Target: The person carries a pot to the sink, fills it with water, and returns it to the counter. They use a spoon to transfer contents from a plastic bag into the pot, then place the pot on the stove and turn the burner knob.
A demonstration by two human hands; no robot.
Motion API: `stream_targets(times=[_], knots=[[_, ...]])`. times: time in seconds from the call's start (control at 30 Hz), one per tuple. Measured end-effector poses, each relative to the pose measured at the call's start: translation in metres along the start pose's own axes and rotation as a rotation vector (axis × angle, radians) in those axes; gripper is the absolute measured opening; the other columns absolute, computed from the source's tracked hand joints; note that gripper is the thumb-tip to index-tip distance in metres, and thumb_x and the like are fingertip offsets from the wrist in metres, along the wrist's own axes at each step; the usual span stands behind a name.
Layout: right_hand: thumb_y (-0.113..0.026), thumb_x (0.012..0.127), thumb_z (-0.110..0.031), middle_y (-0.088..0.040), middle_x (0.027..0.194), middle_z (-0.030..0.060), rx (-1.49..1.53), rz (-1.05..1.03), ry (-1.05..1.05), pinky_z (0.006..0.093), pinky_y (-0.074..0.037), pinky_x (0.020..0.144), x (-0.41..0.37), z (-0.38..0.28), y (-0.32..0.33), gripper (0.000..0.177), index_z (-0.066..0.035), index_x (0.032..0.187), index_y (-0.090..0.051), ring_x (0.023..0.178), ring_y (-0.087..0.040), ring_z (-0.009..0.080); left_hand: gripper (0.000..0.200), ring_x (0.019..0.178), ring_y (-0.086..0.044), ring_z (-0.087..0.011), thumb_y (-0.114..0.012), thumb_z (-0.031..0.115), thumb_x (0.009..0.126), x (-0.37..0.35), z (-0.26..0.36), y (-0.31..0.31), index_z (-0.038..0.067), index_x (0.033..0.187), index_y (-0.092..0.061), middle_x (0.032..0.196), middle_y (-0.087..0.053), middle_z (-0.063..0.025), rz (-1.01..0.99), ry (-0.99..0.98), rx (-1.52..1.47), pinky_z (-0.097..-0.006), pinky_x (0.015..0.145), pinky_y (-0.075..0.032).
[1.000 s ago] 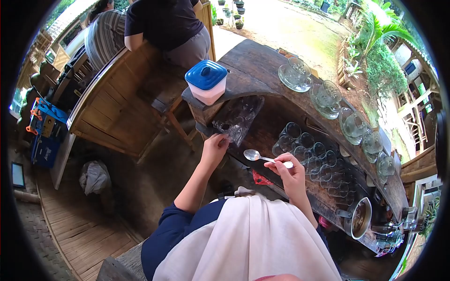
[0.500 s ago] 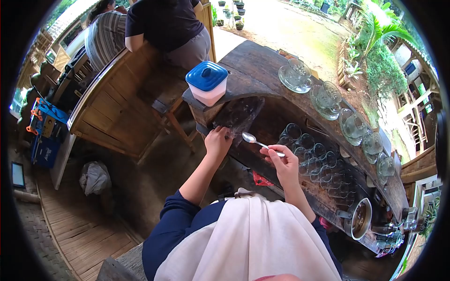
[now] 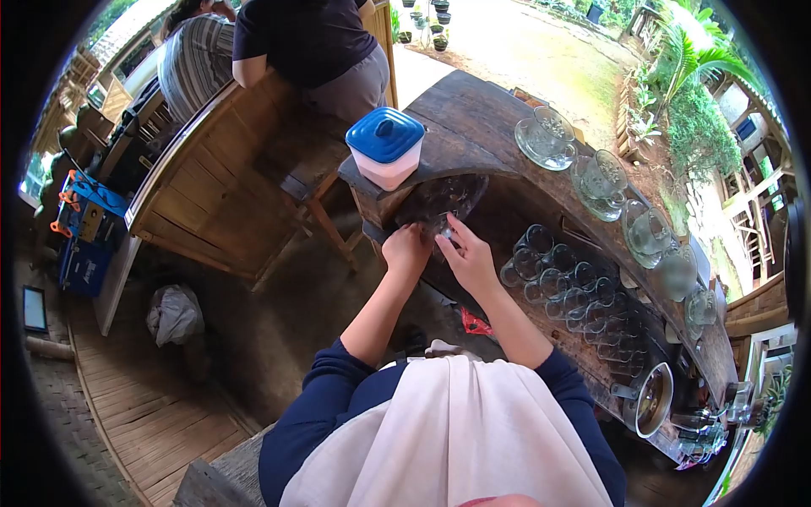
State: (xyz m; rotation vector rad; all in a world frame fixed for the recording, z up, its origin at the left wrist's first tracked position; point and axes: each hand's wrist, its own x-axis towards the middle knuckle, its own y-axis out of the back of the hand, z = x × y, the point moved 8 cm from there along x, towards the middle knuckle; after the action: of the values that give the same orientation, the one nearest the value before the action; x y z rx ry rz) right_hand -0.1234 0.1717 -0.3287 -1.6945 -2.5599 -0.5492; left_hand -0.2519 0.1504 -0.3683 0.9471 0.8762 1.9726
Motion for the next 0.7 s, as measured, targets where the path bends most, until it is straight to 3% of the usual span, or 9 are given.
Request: stream_targets(times=[0.1,0.23,0.3,0.4,0.53,0.63,0.7], knots=[[-0.062,0.080,-0.020,-0.062,0.079,0.0141,-0.135,-0.073,-0.038,0.0203,-0.042,0.052,0.017,-0.006,-0.008,0.048,0.005,0.118,-0.046,0.058,-0.051,0.0054,0.019,0.067,-0.060,-0.0285,-0.059,0.021,0.069,-0.001,-0.001,-0.002,0.007,0.083,-0.061,0.074,-0.061,-0.0117,-0.069,-0.050,-0.018,-0.0384,0.059,-0.047],[-0.062,0.078,-0.022,-0.059,0.083,0.0156,-0.164,-0.072,-0.084,0.0246,-0.043,0.053,0.031,0.014,-0.016,0.049,0.004,0.117,-0.048,0.056,-0.052,0.0102,0.022,0.070,-0.060,-0.0293,-0.059,0.015,0.069,-0.004,0.001,0.019,0.005,0.088,-0.061,0.078,-0.061,-0.0132,-0.066,-0.056,-0.219,-0.0389,0.062,-0.048],[-0.063,0.078,-0.021,-0.055,0.088,0.0146,-0.320,-0.008,0.125,0.0276,-0.044,0.056,0.034,0.010,-0.017,0.046,0.003,0.115,-0.050,0.060,-0.053,0.0153,0.021,0.071,-0.061,-0.0293,-0.059,0.010,0.069,-0.008,-0.001,0.023,0.004,0.089,-0.060,0.081,-0.062,-0.0142,-0.141,-0.004,-0.316,-0.0369,0.063,-0.048],[-0.063,0.076,-0.020,-0.052,0.093,0.0144,-0.456,0.005,0.181,0.0277,-0.045,0.058,0.033,0.018,-0.022,0.043,0.002,0.112,-0.052,0.064,-0.053,0.0186,0.019,0.069,-0.061,-0.0277,-0.060,0.009,0.070,-0.013,-0.003,0.030,0.003,0.089,-0.060,0.084,-0.062,-0.0144,-0.110,-0.034,-0.434,-0.0344,0.062,-0.048],[-0.062,0.076,-0.020,-0.051,0.097,0.0148,-0.398,0.000,0.135,0.0314,-0.047,0.066,0.030,0.021,-0.024,0.041,0.000,0.110,-0.052,0.070,-0.057,0.0247,0.019,0.068,-0.062,-0.0249,-0.060,0.007,0.072,-0.016,-0.001,0.049,0.002,0.090,-0.059,0.085,-0.062,-0.0139,-0.003,-0.051,-0.587,-0.0319,0.062,-0.048],[-0.062,0.076,-0.014,-0.051,0.098,0.0137,-0.214,0.024,0.124,0.0289,-0.047,0.063,0.022,-0.004,-0.009,0.035,-0.001,0.107,-0.054,0.069,-0.057,0.0228,0.023,0.067,-0.059,-0.0138,-0.060,0.001,0.073,-0.014,0.008,0.068,0.000,0.095,-0.059,0.084,-0.062,-0.0094,-0.088,-0.011,-0.616,-0.0250,0.060,-0.046],[-0.063,0.075,-0.009,-0.050,0.099,0.0126,-0.155,-0.150,0.104,0.0268,-0.047,0.060,0.013,-0.020,-0.007,0.032,-0.001,0.104,-0.056,0.070,-0.057,0.0189,0.022,0.067,-0.058,-0.0119,-0.059,0.002,0.074,-0.014,0.020,0.081,0.000,0.096,-0.059,0.083,-0.062,-0.0084,-0.154,-0.009,-0.643,-0.0243,0.059,-0.045]])
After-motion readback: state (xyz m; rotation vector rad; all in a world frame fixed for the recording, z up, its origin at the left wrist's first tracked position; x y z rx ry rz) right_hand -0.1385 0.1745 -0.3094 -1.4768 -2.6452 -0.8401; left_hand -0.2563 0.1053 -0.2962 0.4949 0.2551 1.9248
